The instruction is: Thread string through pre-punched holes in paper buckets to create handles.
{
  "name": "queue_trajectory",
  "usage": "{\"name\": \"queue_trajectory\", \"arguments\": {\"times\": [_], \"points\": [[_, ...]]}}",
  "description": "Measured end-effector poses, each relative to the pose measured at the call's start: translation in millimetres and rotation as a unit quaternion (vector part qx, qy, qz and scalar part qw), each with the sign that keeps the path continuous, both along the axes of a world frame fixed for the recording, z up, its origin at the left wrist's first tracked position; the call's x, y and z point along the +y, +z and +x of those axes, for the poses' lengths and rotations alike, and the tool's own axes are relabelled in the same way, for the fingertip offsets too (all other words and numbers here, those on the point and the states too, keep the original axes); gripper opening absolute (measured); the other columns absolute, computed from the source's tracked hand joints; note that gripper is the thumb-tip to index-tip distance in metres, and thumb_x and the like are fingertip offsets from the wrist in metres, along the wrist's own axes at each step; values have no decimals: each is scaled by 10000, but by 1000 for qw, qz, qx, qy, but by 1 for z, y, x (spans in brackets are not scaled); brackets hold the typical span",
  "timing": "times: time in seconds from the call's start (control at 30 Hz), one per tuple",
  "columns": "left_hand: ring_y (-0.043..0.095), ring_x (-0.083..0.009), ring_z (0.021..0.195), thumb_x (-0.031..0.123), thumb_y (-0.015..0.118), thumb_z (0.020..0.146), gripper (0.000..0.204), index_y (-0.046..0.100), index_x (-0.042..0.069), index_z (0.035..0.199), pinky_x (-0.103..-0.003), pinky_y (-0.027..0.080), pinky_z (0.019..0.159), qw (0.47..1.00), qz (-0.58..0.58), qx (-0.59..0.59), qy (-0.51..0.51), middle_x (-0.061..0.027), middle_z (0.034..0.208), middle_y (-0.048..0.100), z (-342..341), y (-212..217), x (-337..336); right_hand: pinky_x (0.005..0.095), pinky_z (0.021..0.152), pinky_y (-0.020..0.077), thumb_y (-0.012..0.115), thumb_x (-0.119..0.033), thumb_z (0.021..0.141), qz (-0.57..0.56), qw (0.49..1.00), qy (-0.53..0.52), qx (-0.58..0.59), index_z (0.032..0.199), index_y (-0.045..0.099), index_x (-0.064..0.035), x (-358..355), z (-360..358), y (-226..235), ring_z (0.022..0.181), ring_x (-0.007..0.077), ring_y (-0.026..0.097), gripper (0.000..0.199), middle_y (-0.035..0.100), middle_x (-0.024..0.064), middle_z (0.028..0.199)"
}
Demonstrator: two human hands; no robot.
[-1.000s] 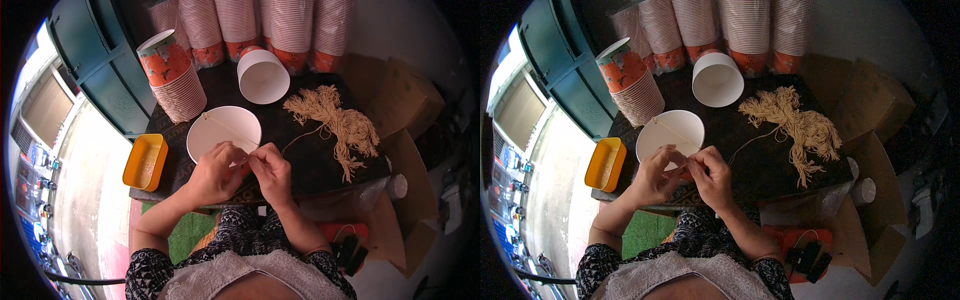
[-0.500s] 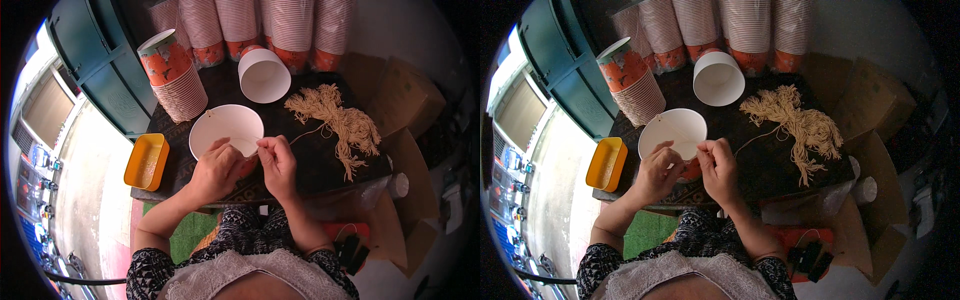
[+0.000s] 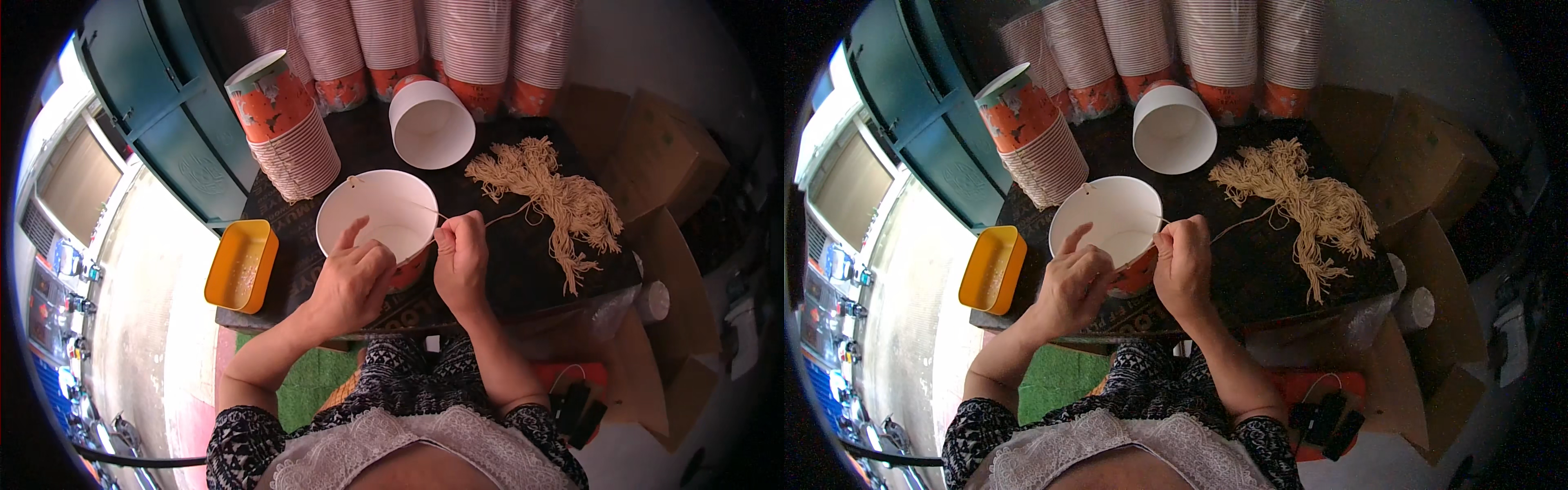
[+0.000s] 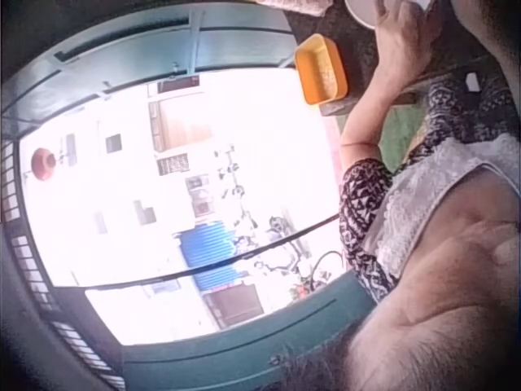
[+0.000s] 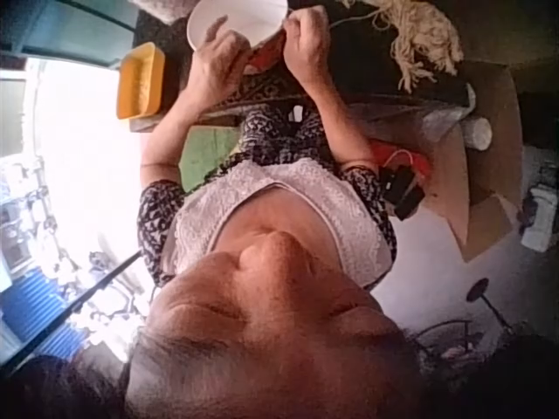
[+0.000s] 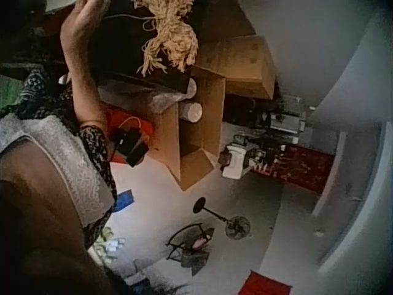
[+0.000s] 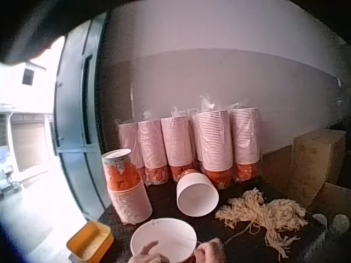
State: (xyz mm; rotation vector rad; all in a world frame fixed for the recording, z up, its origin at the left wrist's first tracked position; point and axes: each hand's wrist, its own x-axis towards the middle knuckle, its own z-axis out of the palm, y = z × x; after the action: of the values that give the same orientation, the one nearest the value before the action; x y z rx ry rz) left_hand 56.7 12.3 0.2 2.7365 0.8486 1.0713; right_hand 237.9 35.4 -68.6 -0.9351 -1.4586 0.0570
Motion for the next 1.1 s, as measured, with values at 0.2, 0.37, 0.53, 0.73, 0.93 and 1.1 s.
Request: {"name": "queue_trajectory", "arguments": {"times": [0.2,0.37,0.53,0.73,0.93,1.1], "points": [[632,-283,738,-66,633,745,172,540,41,842,-610,267,1130,1000,16,-7,-19,-75,730,555,2,-1,1,385,657,415,613,3,889,-7,999,-28,-23,860,465,-28,2,1,-1,766,273,477,153,465,123,832],[640,-284,794,-53,639,757,169,547,42,862,-604,250,1142,1000,-25,-2,-6,-81,783,581,-5,-3,0,398,669,419,642,-32,879,1,999,10,-48,896,519,-29,1,9,7,765,292,503,125,491,118,821],[610,-333,1012,-11,643,794,189,584,31,968,-566,288,1125,996,6,-65,54,-130,998,608,-20,9,-2,412,688,423,651,-188,893,-11,981,105,-163,1064,624,-46,-12,20,19,764,311,541,224,548,114,824],[550,-209,1056,-62,546,877,256,546,-13,1128,-297,428,955,911,-7,-360,201,-109,1134,543,-60,-43,14,380,658,471,759,-97,792,-29,987,114,-107,963,617,-37,-10,13,6,746,292,578,230,565,106,814],[507,-143,1068,14,618,909,334,484,13,1215,-275,418,933,851,-206,-454,164,-66,1160,514,-43,-78,-17,240,626,428,665,-155,950,-88,967,128,203,934,587,-1,-9,-7,-15,704,66,501,173,544,-26,773],[521,-205,1146,-47,661,839,218,585,16,1033,-328,415,997,891,-105,-425,118,-130,1276,513,-20,-78,-27,268,625,386,560,-280,1011,-174,807,325,461,873,524,-90,-13,-33,-26,683,114,458,237,490,-16,769]]}}
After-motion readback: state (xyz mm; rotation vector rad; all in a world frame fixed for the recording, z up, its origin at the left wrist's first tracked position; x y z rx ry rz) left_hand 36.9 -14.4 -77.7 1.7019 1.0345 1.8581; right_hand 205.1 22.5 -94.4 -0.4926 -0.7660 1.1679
